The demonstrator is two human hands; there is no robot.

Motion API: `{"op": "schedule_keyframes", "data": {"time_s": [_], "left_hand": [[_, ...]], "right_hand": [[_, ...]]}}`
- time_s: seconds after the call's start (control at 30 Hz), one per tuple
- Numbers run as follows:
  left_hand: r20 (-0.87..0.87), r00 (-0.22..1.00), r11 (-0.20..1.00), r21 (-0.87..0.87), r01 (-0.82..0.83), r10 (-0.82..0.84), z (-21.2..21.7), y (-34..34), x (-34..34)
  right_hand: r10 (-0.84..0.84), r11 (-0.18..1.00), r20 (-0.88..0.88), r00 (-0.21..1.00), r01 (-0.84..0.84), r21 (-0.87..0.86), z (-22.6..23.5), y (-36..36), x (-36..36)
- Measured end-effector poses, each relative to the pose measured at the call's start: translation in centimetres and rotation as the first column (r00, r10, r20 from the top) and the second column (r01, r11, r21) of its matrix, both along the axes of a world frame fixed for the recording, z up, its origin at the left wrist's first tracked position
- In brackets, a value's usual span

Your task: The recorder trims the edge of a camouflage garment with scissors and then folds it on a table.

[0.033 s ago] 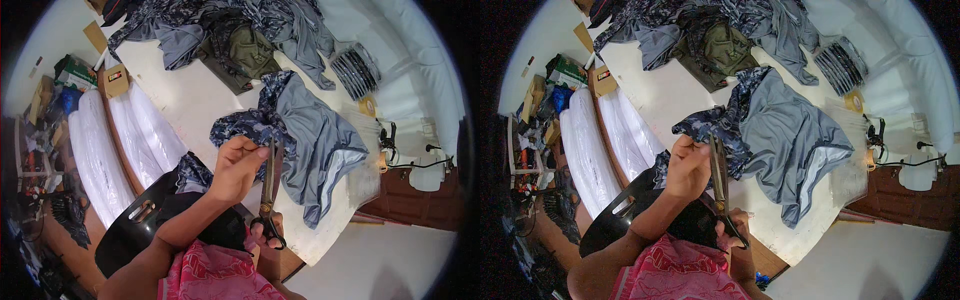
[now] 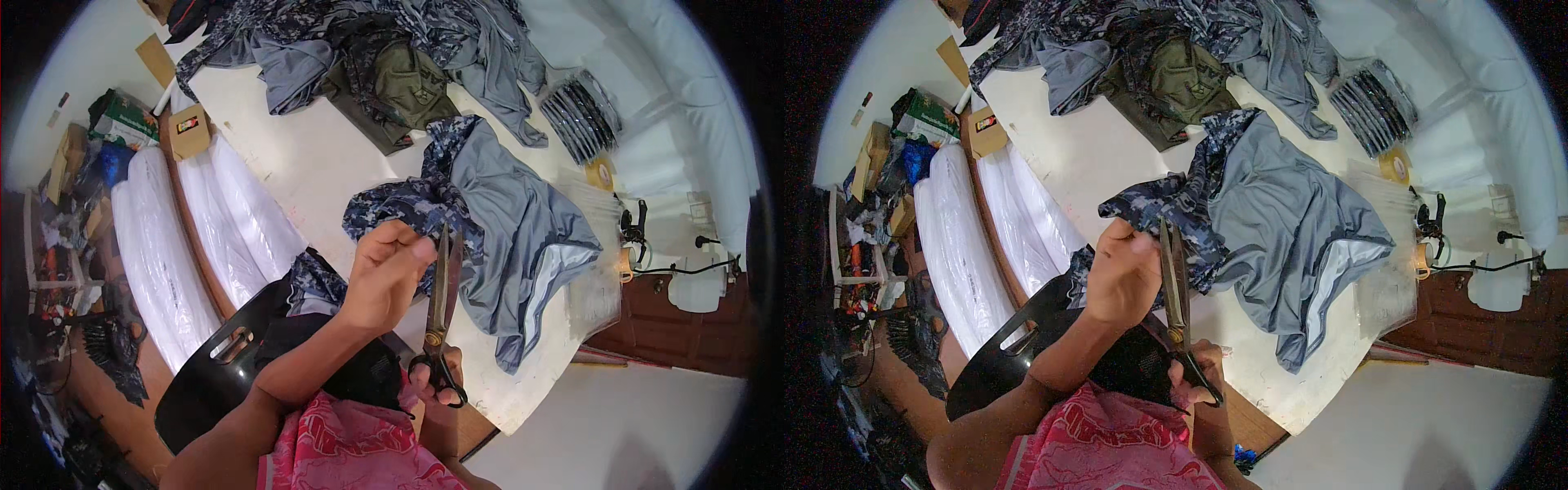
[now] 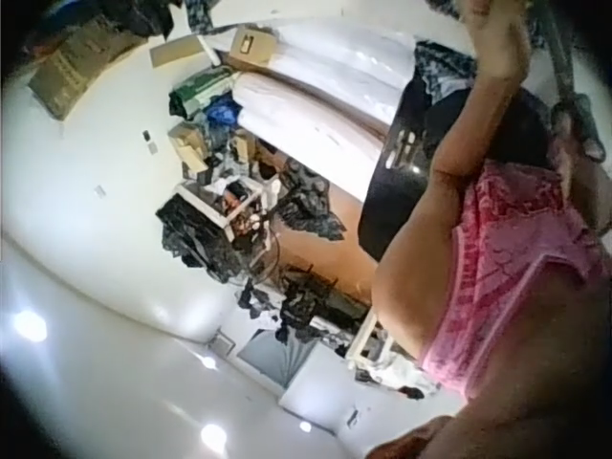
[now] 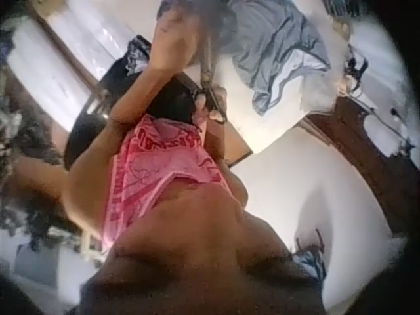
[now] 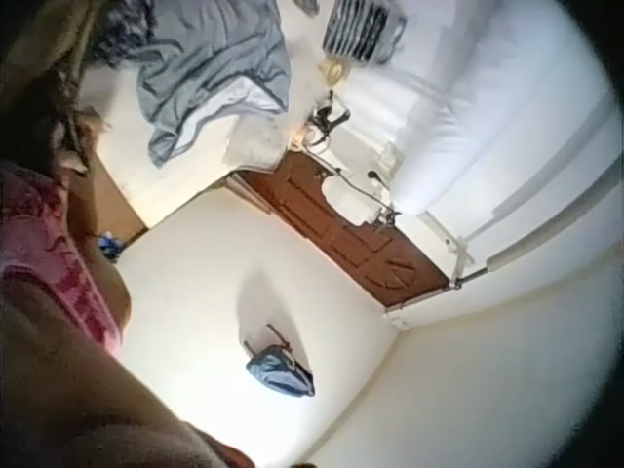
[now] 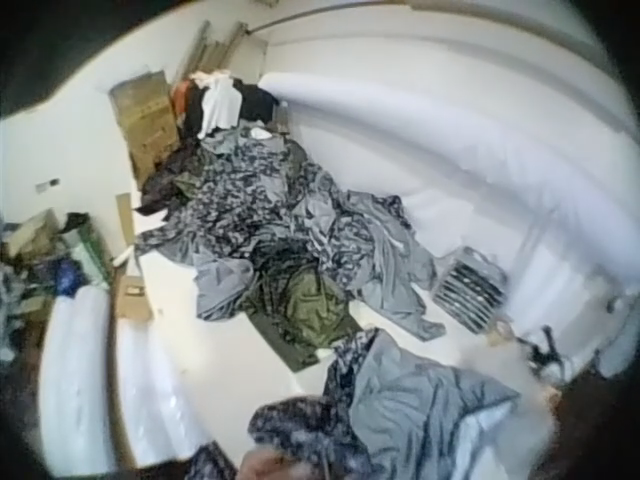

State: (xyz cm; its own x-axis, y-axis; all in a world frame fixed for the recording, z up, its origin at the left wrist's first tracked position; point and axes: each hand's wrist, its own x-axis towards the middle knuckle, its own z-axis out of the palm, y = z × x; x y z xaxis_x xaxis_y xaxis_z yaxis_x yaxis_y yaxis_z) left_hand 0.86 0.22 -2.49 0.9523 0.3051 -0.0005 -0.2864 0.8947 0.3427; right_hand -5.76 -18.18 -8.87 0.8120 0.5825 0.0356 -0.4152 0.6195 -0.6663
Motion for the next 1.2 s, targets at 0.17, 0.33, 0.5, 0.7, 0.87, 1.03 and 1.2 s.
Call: {"op": "schedule_keyframes", "data": {"time_s": [0.17,0.33,0.5,0.7,0.87,1.03,1.2], "left_hand": [[0.01,1.0,0.998,-0.053,0.025,-0.025,0.0,0.4,0.4],[-0.016,0.997,0.996,-0.051,0.079,-0.08,-0.2,0.5,0.4],[0.027,0.999,0.999,-0.031,0.026,-0.025,-0.6,0.3,0.7],[0.01,1.0,0.998,0.065,0.004,-0.005,-0.8,0.7,0.5],[-0.101,0.995,0.986,0.168,-0.005,0.022,1.0,0.6,-0.1],[0.013,1.0,0.994,0.11,0.02,-0.022,0.1,1.3,-0.1],[0.009,0.999,0.987,0.154,-0.05,0.049,-0.1,1.1,-0.1]], "right_hand": [[-0.04,0.994,-0.004,0.999,0.04,-0.1,0.3,0.5,0.6],[-0.075,0.997,-0.006,0.997,0.076,0.019,-0.3,1.0,0.0],[0.026,0.998,0.007,1.0,-0.026,0.049,-1.3,0.1,-0.1],[0.003,0.999,0.118,0.993,0.003,-0.05,-0.6,0.3,0.6],[-0.158,0.984,-0.189,0.969,0.139,-0.109,1.0,1.9,-1.3],[0.13,0.988,-0.026,0.991,-0.127,0.085,-0.1,1.7,-0.3],[0.159,0.981,-0.084,0.984,-0.148,0.121,0.5,2.4,-0.8]]}}
